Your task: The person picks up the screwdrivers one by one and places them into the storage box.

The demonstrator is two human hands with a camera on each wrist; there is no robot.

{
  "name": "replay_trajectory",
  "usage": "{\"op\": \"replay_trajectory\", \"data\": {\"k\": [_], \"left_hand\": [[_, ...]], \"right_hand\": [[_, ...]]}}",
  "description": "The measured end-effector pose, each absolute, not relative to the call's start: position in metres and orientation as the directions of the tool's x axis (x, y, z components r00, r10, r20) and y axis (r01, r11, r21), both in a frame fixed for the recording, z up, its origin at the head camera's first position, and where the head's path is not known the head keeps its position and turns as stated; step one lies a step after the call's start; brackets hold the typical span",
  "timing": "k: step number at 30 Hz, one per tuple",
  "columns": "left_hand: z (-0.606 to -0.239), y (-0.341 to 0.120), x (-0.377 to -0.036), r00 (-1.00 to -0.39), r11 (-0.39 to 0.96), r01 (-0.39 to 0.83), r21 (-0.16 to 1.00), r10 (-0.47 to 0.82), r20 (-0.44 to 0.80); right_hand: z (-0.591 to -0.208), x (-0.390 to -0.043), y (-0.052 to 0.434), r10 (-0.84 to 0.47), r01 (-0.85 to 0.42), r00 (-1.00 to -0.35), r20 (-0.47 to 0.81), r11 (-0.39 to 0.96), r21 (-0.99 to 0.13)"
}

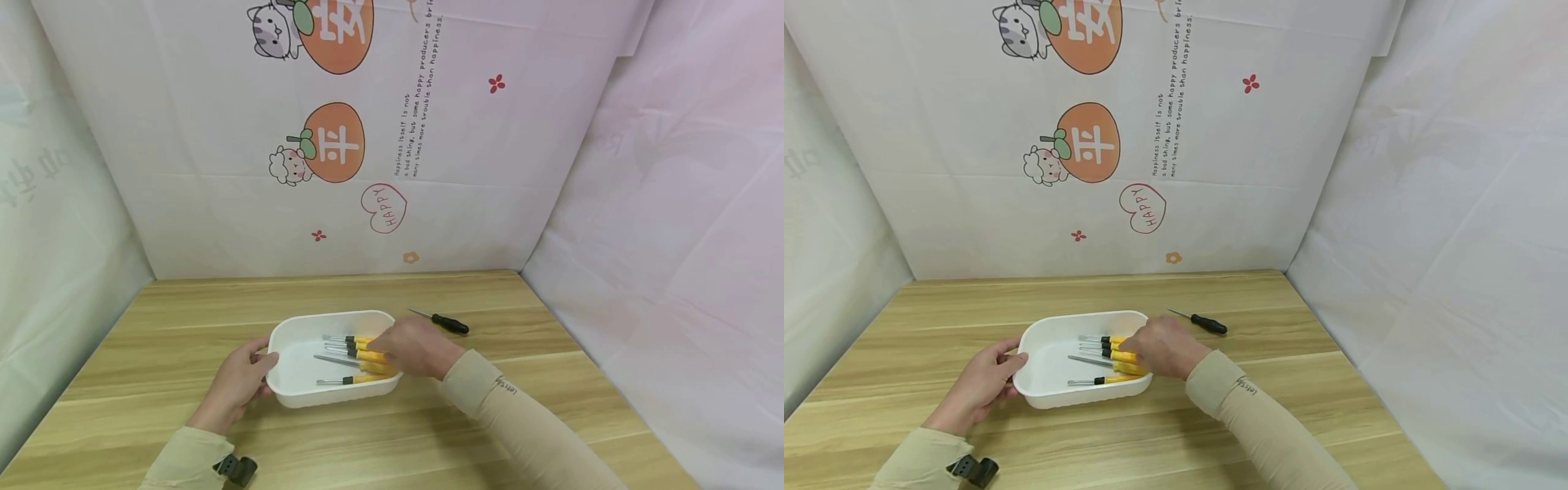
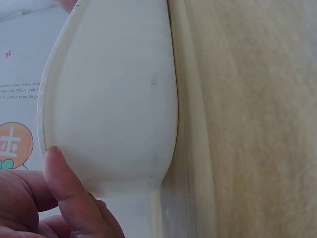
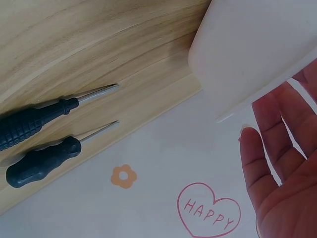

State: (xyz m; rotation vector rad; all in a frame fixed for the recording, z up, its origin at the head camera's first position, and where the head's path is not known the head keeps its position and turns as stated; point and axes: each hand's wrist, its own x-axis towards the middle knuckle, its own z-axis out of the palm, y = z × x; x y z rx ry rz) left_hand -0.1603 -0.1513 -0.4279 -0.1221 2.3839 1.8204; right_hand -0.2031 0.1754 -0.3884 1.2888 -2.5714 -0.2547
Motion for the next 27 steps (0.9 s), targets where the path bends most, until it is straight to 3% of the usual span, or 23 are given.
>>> {"op": "replay_trajectory", "data": {"k": [27], "left_hand": [[-0.428,-0.152,-0.161,-0.986,0.267,-0.152,0.952,0.021,-0.163]], "right_hand": [[-0.377,-0.206,0.201,-0.697,-0.666,-0.693,0.184,0.717,0.206]]}}
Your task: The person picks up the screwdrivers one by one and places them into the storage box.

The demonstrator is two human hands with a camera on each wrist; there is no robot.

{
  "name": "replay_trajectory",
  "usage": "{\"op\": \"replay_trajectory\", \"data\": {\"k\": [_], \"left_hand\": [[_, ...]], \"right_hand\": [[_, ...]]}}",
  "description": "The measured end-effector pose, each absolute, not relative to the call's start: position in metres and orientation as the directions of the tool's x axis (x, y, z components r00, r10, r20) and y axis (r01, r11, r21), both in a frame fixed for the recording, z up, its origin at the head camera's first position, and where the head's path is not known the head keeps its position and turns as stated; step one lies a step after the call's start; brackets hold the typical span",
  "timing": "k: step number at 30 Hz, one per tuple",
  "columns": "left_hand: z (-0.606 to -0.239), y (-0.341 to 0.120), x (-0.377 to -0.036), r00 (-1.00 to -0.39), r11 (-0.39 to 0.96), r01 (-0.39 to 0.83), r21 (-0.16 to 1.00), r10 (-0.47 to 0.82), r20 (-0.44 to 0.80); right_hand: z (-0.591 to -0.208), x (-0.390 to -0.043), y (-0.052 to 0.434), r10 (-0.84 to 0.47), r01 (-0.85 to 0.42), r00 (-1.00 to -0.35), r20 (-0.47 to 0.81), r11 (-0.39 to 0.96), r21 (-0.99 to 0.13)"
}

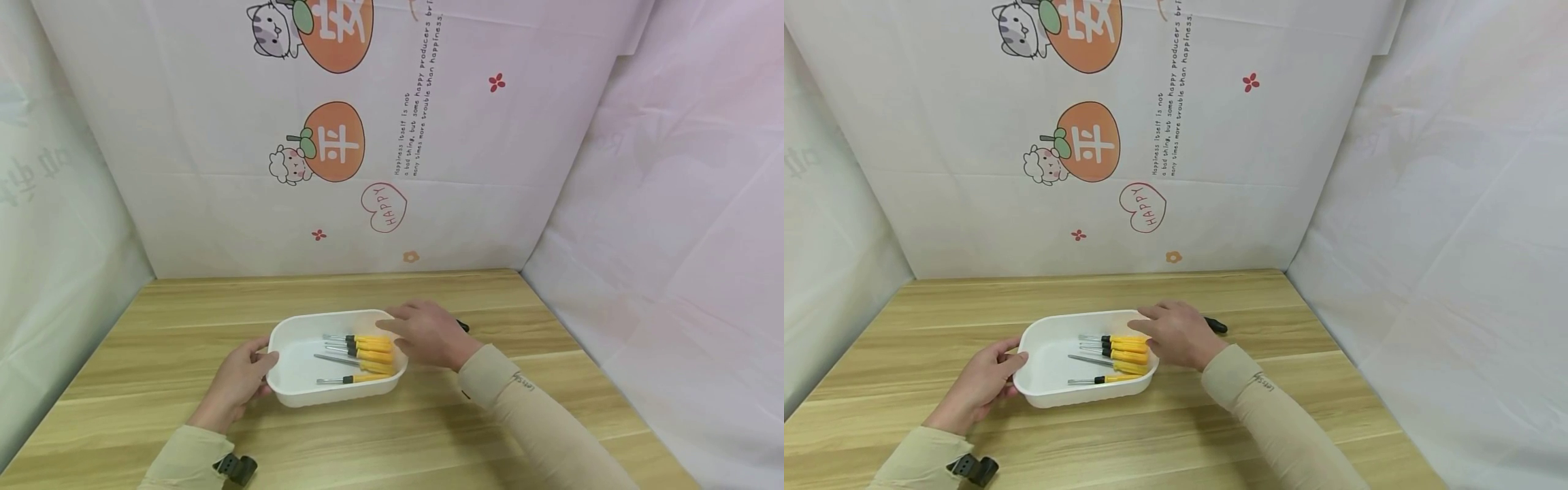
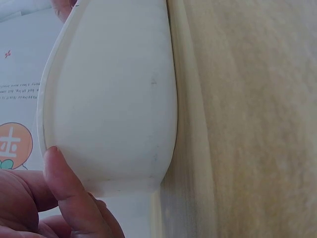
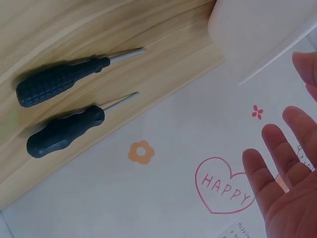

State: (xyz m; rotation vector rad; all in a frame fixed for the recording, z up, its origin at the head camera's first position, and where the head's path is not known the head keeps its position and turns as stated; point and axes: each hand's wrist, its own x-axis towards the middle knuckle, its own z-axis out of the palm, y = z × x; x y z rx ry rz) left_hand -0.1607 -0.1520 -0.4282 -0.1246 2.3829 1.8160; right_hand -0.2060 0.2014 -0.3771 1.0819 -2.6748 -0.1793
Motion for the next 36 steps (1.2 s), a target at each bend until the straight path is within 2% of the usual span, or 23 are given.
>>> {"op": "replay_trajectory", "data": {"k": [5,17,25,36], "left_hand": [[-0.428,-0.152,-0.161,-0.986,0.263,-0.156,0.952,0.018,-0.167],[-0.429,-0.151,-0.161,-0.986,0.276,-0.152,0.949,0.017,-0.163],[-0.429,-0.152,-0.162,-0.986,0.27,-0.155,0.95,0.019,-0.166],[-0.429,-0.152,-0.162,-0.985,0.278,-0.158,0.947,0.017,-0.169]], "right_hand": [[-0.376,-0.208,0.209,-0.699,-0.668,-0.679,0.226,0.715,0.206],[-0.377,-0.212,0.227,-0.653,-0.631,-0.695,0.301,0.755,0.181],[-0.382,-0.221,0.241,-0.63,-0.601,-0.71,0.315,0.775,0.196],[-0.391,-0.23,0.262,-0.6,-0.585,-0.724,0.342,0.796,0.158]]}}
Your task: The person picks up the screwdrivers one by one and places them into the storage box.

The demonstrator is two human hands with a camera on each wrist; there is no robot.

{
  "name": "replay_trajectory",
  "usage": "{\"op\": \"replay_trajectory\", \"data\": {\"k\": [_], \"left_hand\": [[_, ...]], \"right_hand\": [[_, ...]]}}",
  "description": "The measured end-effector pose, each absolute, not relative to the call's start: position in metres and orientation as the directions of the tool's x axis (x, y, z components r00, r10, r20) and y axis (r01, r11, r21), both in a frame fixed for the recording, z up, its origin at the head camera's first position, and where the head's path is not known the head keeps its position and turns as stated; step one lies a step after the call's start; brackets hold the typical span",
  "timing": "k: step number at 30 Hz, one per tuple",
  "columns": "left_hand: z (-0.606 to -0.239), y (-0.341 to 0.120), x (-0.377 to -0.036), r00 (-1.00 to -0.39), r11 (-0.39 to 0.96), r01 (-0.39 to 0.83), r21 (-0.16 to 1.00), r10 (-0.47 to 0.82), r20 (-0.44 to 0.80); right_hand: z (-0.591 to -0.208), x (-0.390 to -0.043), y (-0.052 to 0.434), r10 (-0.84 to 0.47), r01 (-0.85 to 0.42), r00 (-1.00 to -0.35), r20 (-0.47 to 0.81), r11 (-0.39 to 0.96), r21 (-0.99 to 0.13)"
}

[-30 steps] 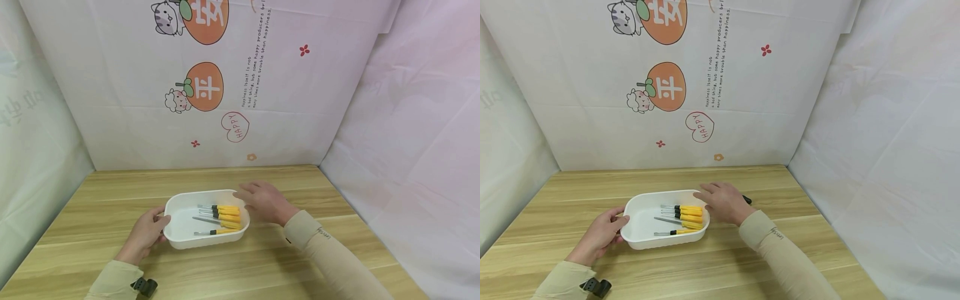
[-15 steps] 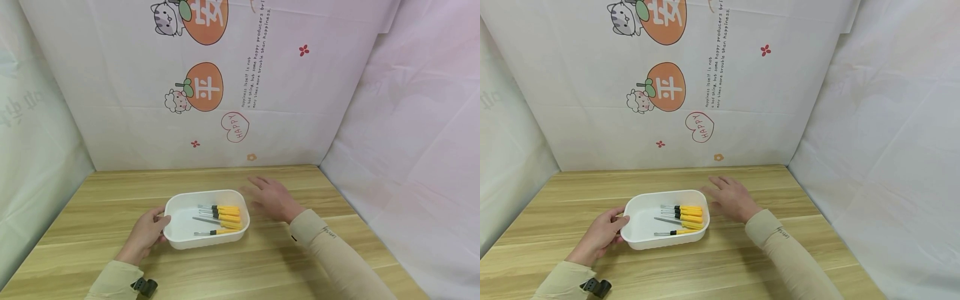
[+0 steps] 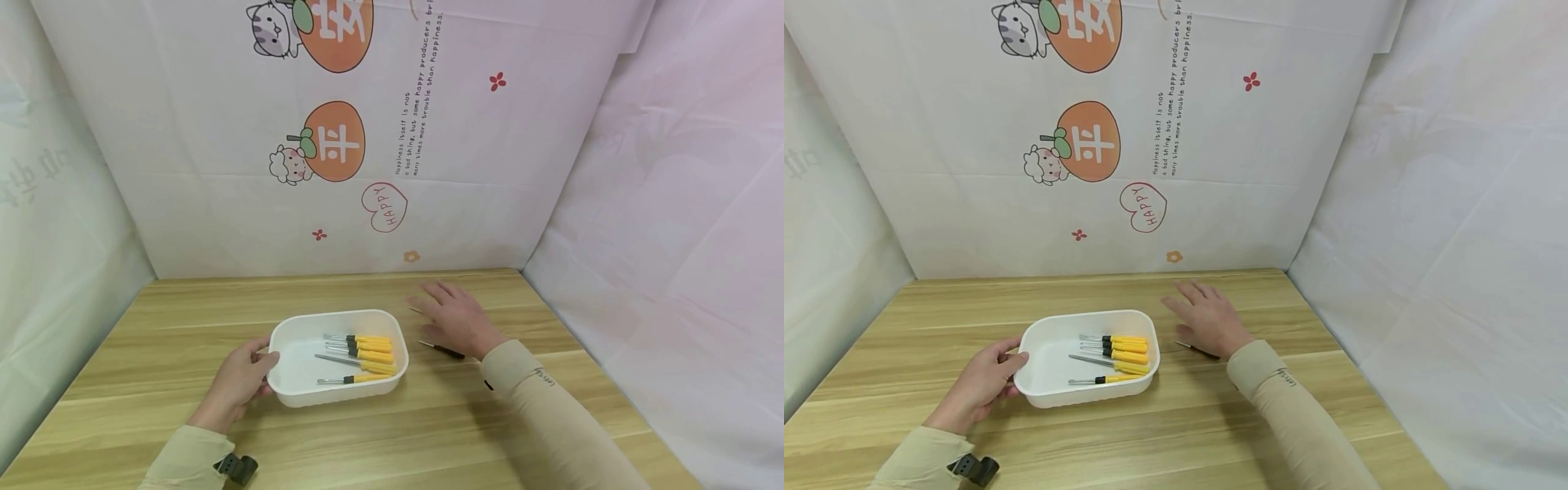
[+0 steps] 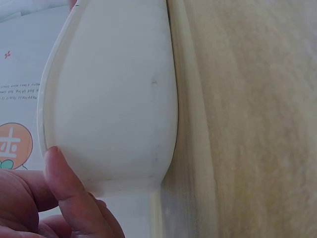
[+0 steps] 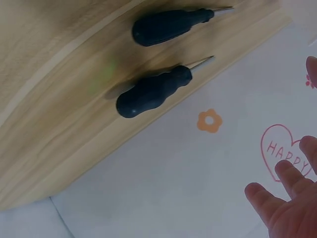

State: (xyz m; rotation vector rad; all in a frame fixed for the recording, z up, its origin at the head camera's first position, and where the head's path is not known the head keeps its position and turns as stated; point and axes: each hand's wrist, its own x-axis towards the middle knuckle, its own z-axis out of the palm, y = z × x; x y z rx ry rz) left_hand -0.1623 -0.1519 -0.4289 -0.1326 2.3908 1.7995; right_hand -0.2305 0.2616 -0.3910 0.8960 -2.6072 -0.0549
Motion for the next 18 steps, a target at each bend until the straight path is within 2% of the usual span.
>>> {"op": "replay_trajectory", "data": {"k": [6,18], "left_hand": [[-0.429,-0.152,-0.162,-0.985,0.276,-0.158,0.948,0.019,-0.169],[-0.429,-0.152,-0.162,-0.985,0.278,-0.16,0.947,0.015,-0.171]], "right_hand": [[-0.397,-0.234,0.273,-0.581,-0.569,-0.73,0.359,0.808,0.151],[-0.405,-0.239,0.289,-0.516,-0.512,-0.791,0.327,0.852,0.108]]}}
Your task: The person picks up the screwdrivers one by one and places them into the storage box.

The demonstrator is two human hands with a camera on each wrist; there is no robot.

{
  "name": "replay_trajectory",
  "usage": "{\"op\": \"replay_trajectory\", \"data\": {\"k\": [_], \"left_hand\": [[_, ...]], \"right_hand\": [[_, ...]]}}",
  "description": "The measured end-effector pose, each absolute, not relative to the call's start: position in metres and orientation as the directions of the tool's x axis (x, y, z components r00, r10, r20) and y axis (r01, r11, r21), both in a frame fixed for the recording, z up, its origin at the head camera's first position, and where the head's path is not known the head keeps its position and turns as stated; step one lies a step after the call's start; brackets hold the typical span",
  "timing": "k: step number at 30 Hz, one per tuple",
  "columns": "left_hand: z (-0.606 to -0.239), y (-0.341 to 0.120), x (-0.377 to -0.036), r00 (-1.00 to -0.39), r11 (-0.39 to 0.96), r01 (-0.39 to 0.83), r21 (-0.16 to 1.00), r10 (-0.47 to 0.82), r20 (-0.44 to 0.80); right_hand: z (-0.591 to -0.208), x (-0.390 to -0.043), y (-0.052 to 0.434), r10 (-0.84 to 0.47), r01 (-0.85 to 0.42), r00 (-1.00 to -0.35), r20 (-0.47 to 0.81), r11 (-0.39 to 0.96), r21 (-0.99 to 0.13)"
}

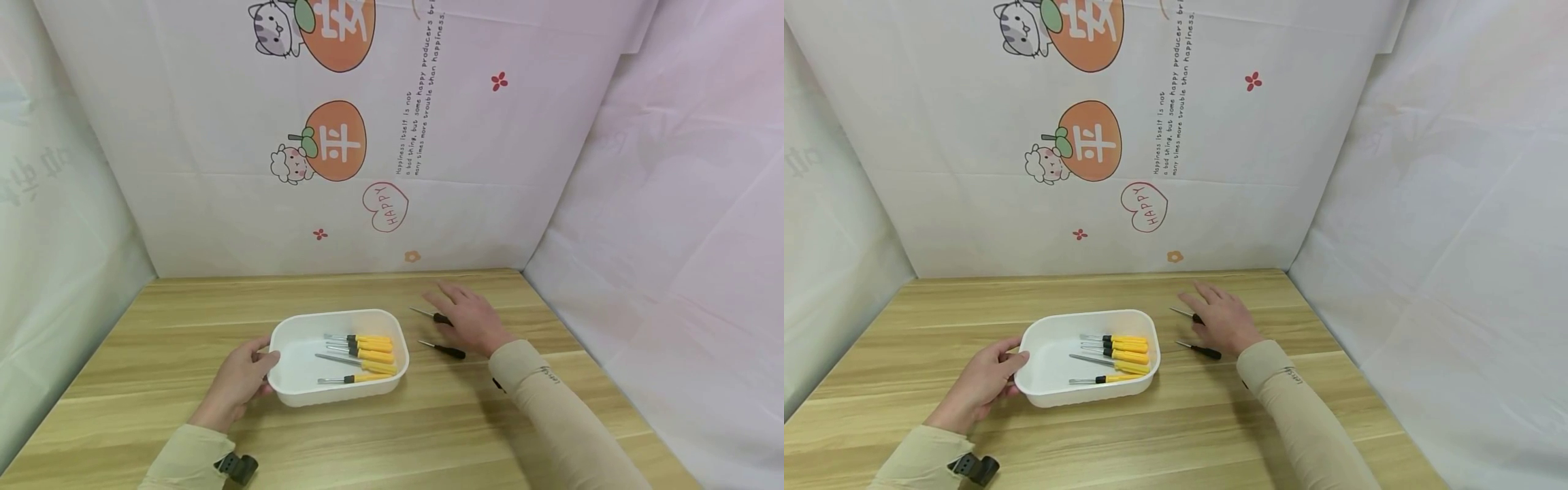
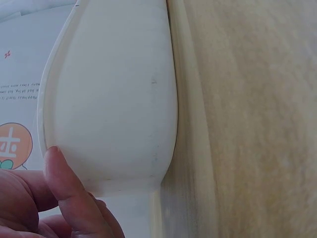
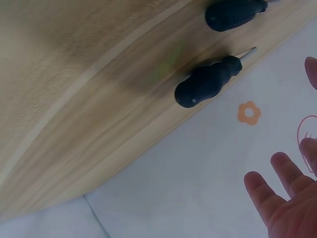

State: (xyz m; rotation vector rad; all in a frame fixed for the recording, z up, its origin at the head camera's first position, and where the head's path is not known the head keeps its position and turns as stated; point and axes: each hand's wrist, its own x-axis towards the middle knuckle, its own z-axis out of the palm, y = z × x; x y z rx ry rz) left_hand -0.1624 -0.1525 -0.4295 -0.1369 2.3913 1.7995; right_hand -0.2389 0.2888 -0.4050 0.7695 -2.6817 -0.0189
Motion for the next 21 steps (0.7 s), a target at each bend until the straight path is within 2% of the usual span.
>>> {"op": "replay_trajectory", "data": {"k": [13,21], "left_hand": [[-0.427,-0.152,-0.162,-0.985,0.281,-0.163,0.946,0.016,-0.174],[-0.428,-0.151,-0.163,-0.984,0.274,-0.17,0.946,0.011,-0.18]], "right_hand": [[-0.413,-0.243,0.303,-0.428,-0.426,-0.875,0.226,0.903,0.061],[-0.416,-0.244,0.307,-0.408,-0.408,-0.895,0.181,0.912,0.04]]}}
